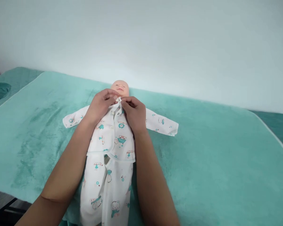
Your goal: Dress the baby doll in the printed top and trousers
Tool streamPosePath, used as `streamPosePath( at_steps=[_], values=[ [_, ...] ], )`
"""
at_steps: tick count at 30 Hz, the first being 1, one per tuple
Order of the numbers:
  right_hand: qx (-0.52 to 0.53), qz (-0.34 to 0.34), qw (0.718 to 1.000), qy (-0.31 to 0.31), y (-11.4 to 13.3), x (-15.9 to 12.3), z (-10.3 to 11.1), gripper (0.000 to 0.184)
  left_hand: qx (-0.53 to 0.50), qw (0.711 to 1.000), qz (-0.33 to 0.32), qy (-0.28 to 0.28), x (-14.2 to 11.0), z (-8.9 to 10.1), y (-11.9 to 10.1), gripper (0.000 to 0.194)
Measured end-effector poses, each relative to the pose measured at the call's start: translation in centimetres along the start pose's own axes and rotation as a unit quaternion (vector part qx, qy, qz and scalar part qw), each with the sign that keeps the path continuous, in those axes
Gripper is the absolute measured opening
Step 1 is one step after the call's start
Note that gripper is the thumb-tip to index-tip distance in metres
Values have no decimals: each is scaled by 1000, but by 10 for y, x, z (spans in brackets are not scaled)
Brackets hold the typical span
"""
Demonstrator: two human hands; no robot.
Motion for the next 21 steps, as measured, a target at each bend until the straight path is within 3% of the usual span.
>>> streamPosePath(
  at_steps=[6, 21],
  values=[
    [-31, 12, 999, -13, 4, 0, 1, 8, -42, 999, 11, 2, 0, -1, 0, 11],
    [-110, 81, 990, 37, 24, -4, -7, 12, 59, 997, -36, 33, -1, -1, -4, 11]
  ],
)
Point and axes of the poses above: each hand's wrist, its own x-axis towards the middle knuckle, its own z-axis out of the back of the hand, y = z × x, the point moved 8 cm from there along x, towards the middle knuckle, and after that the axes turned 4 degrees about z, right-handed, at the moved point
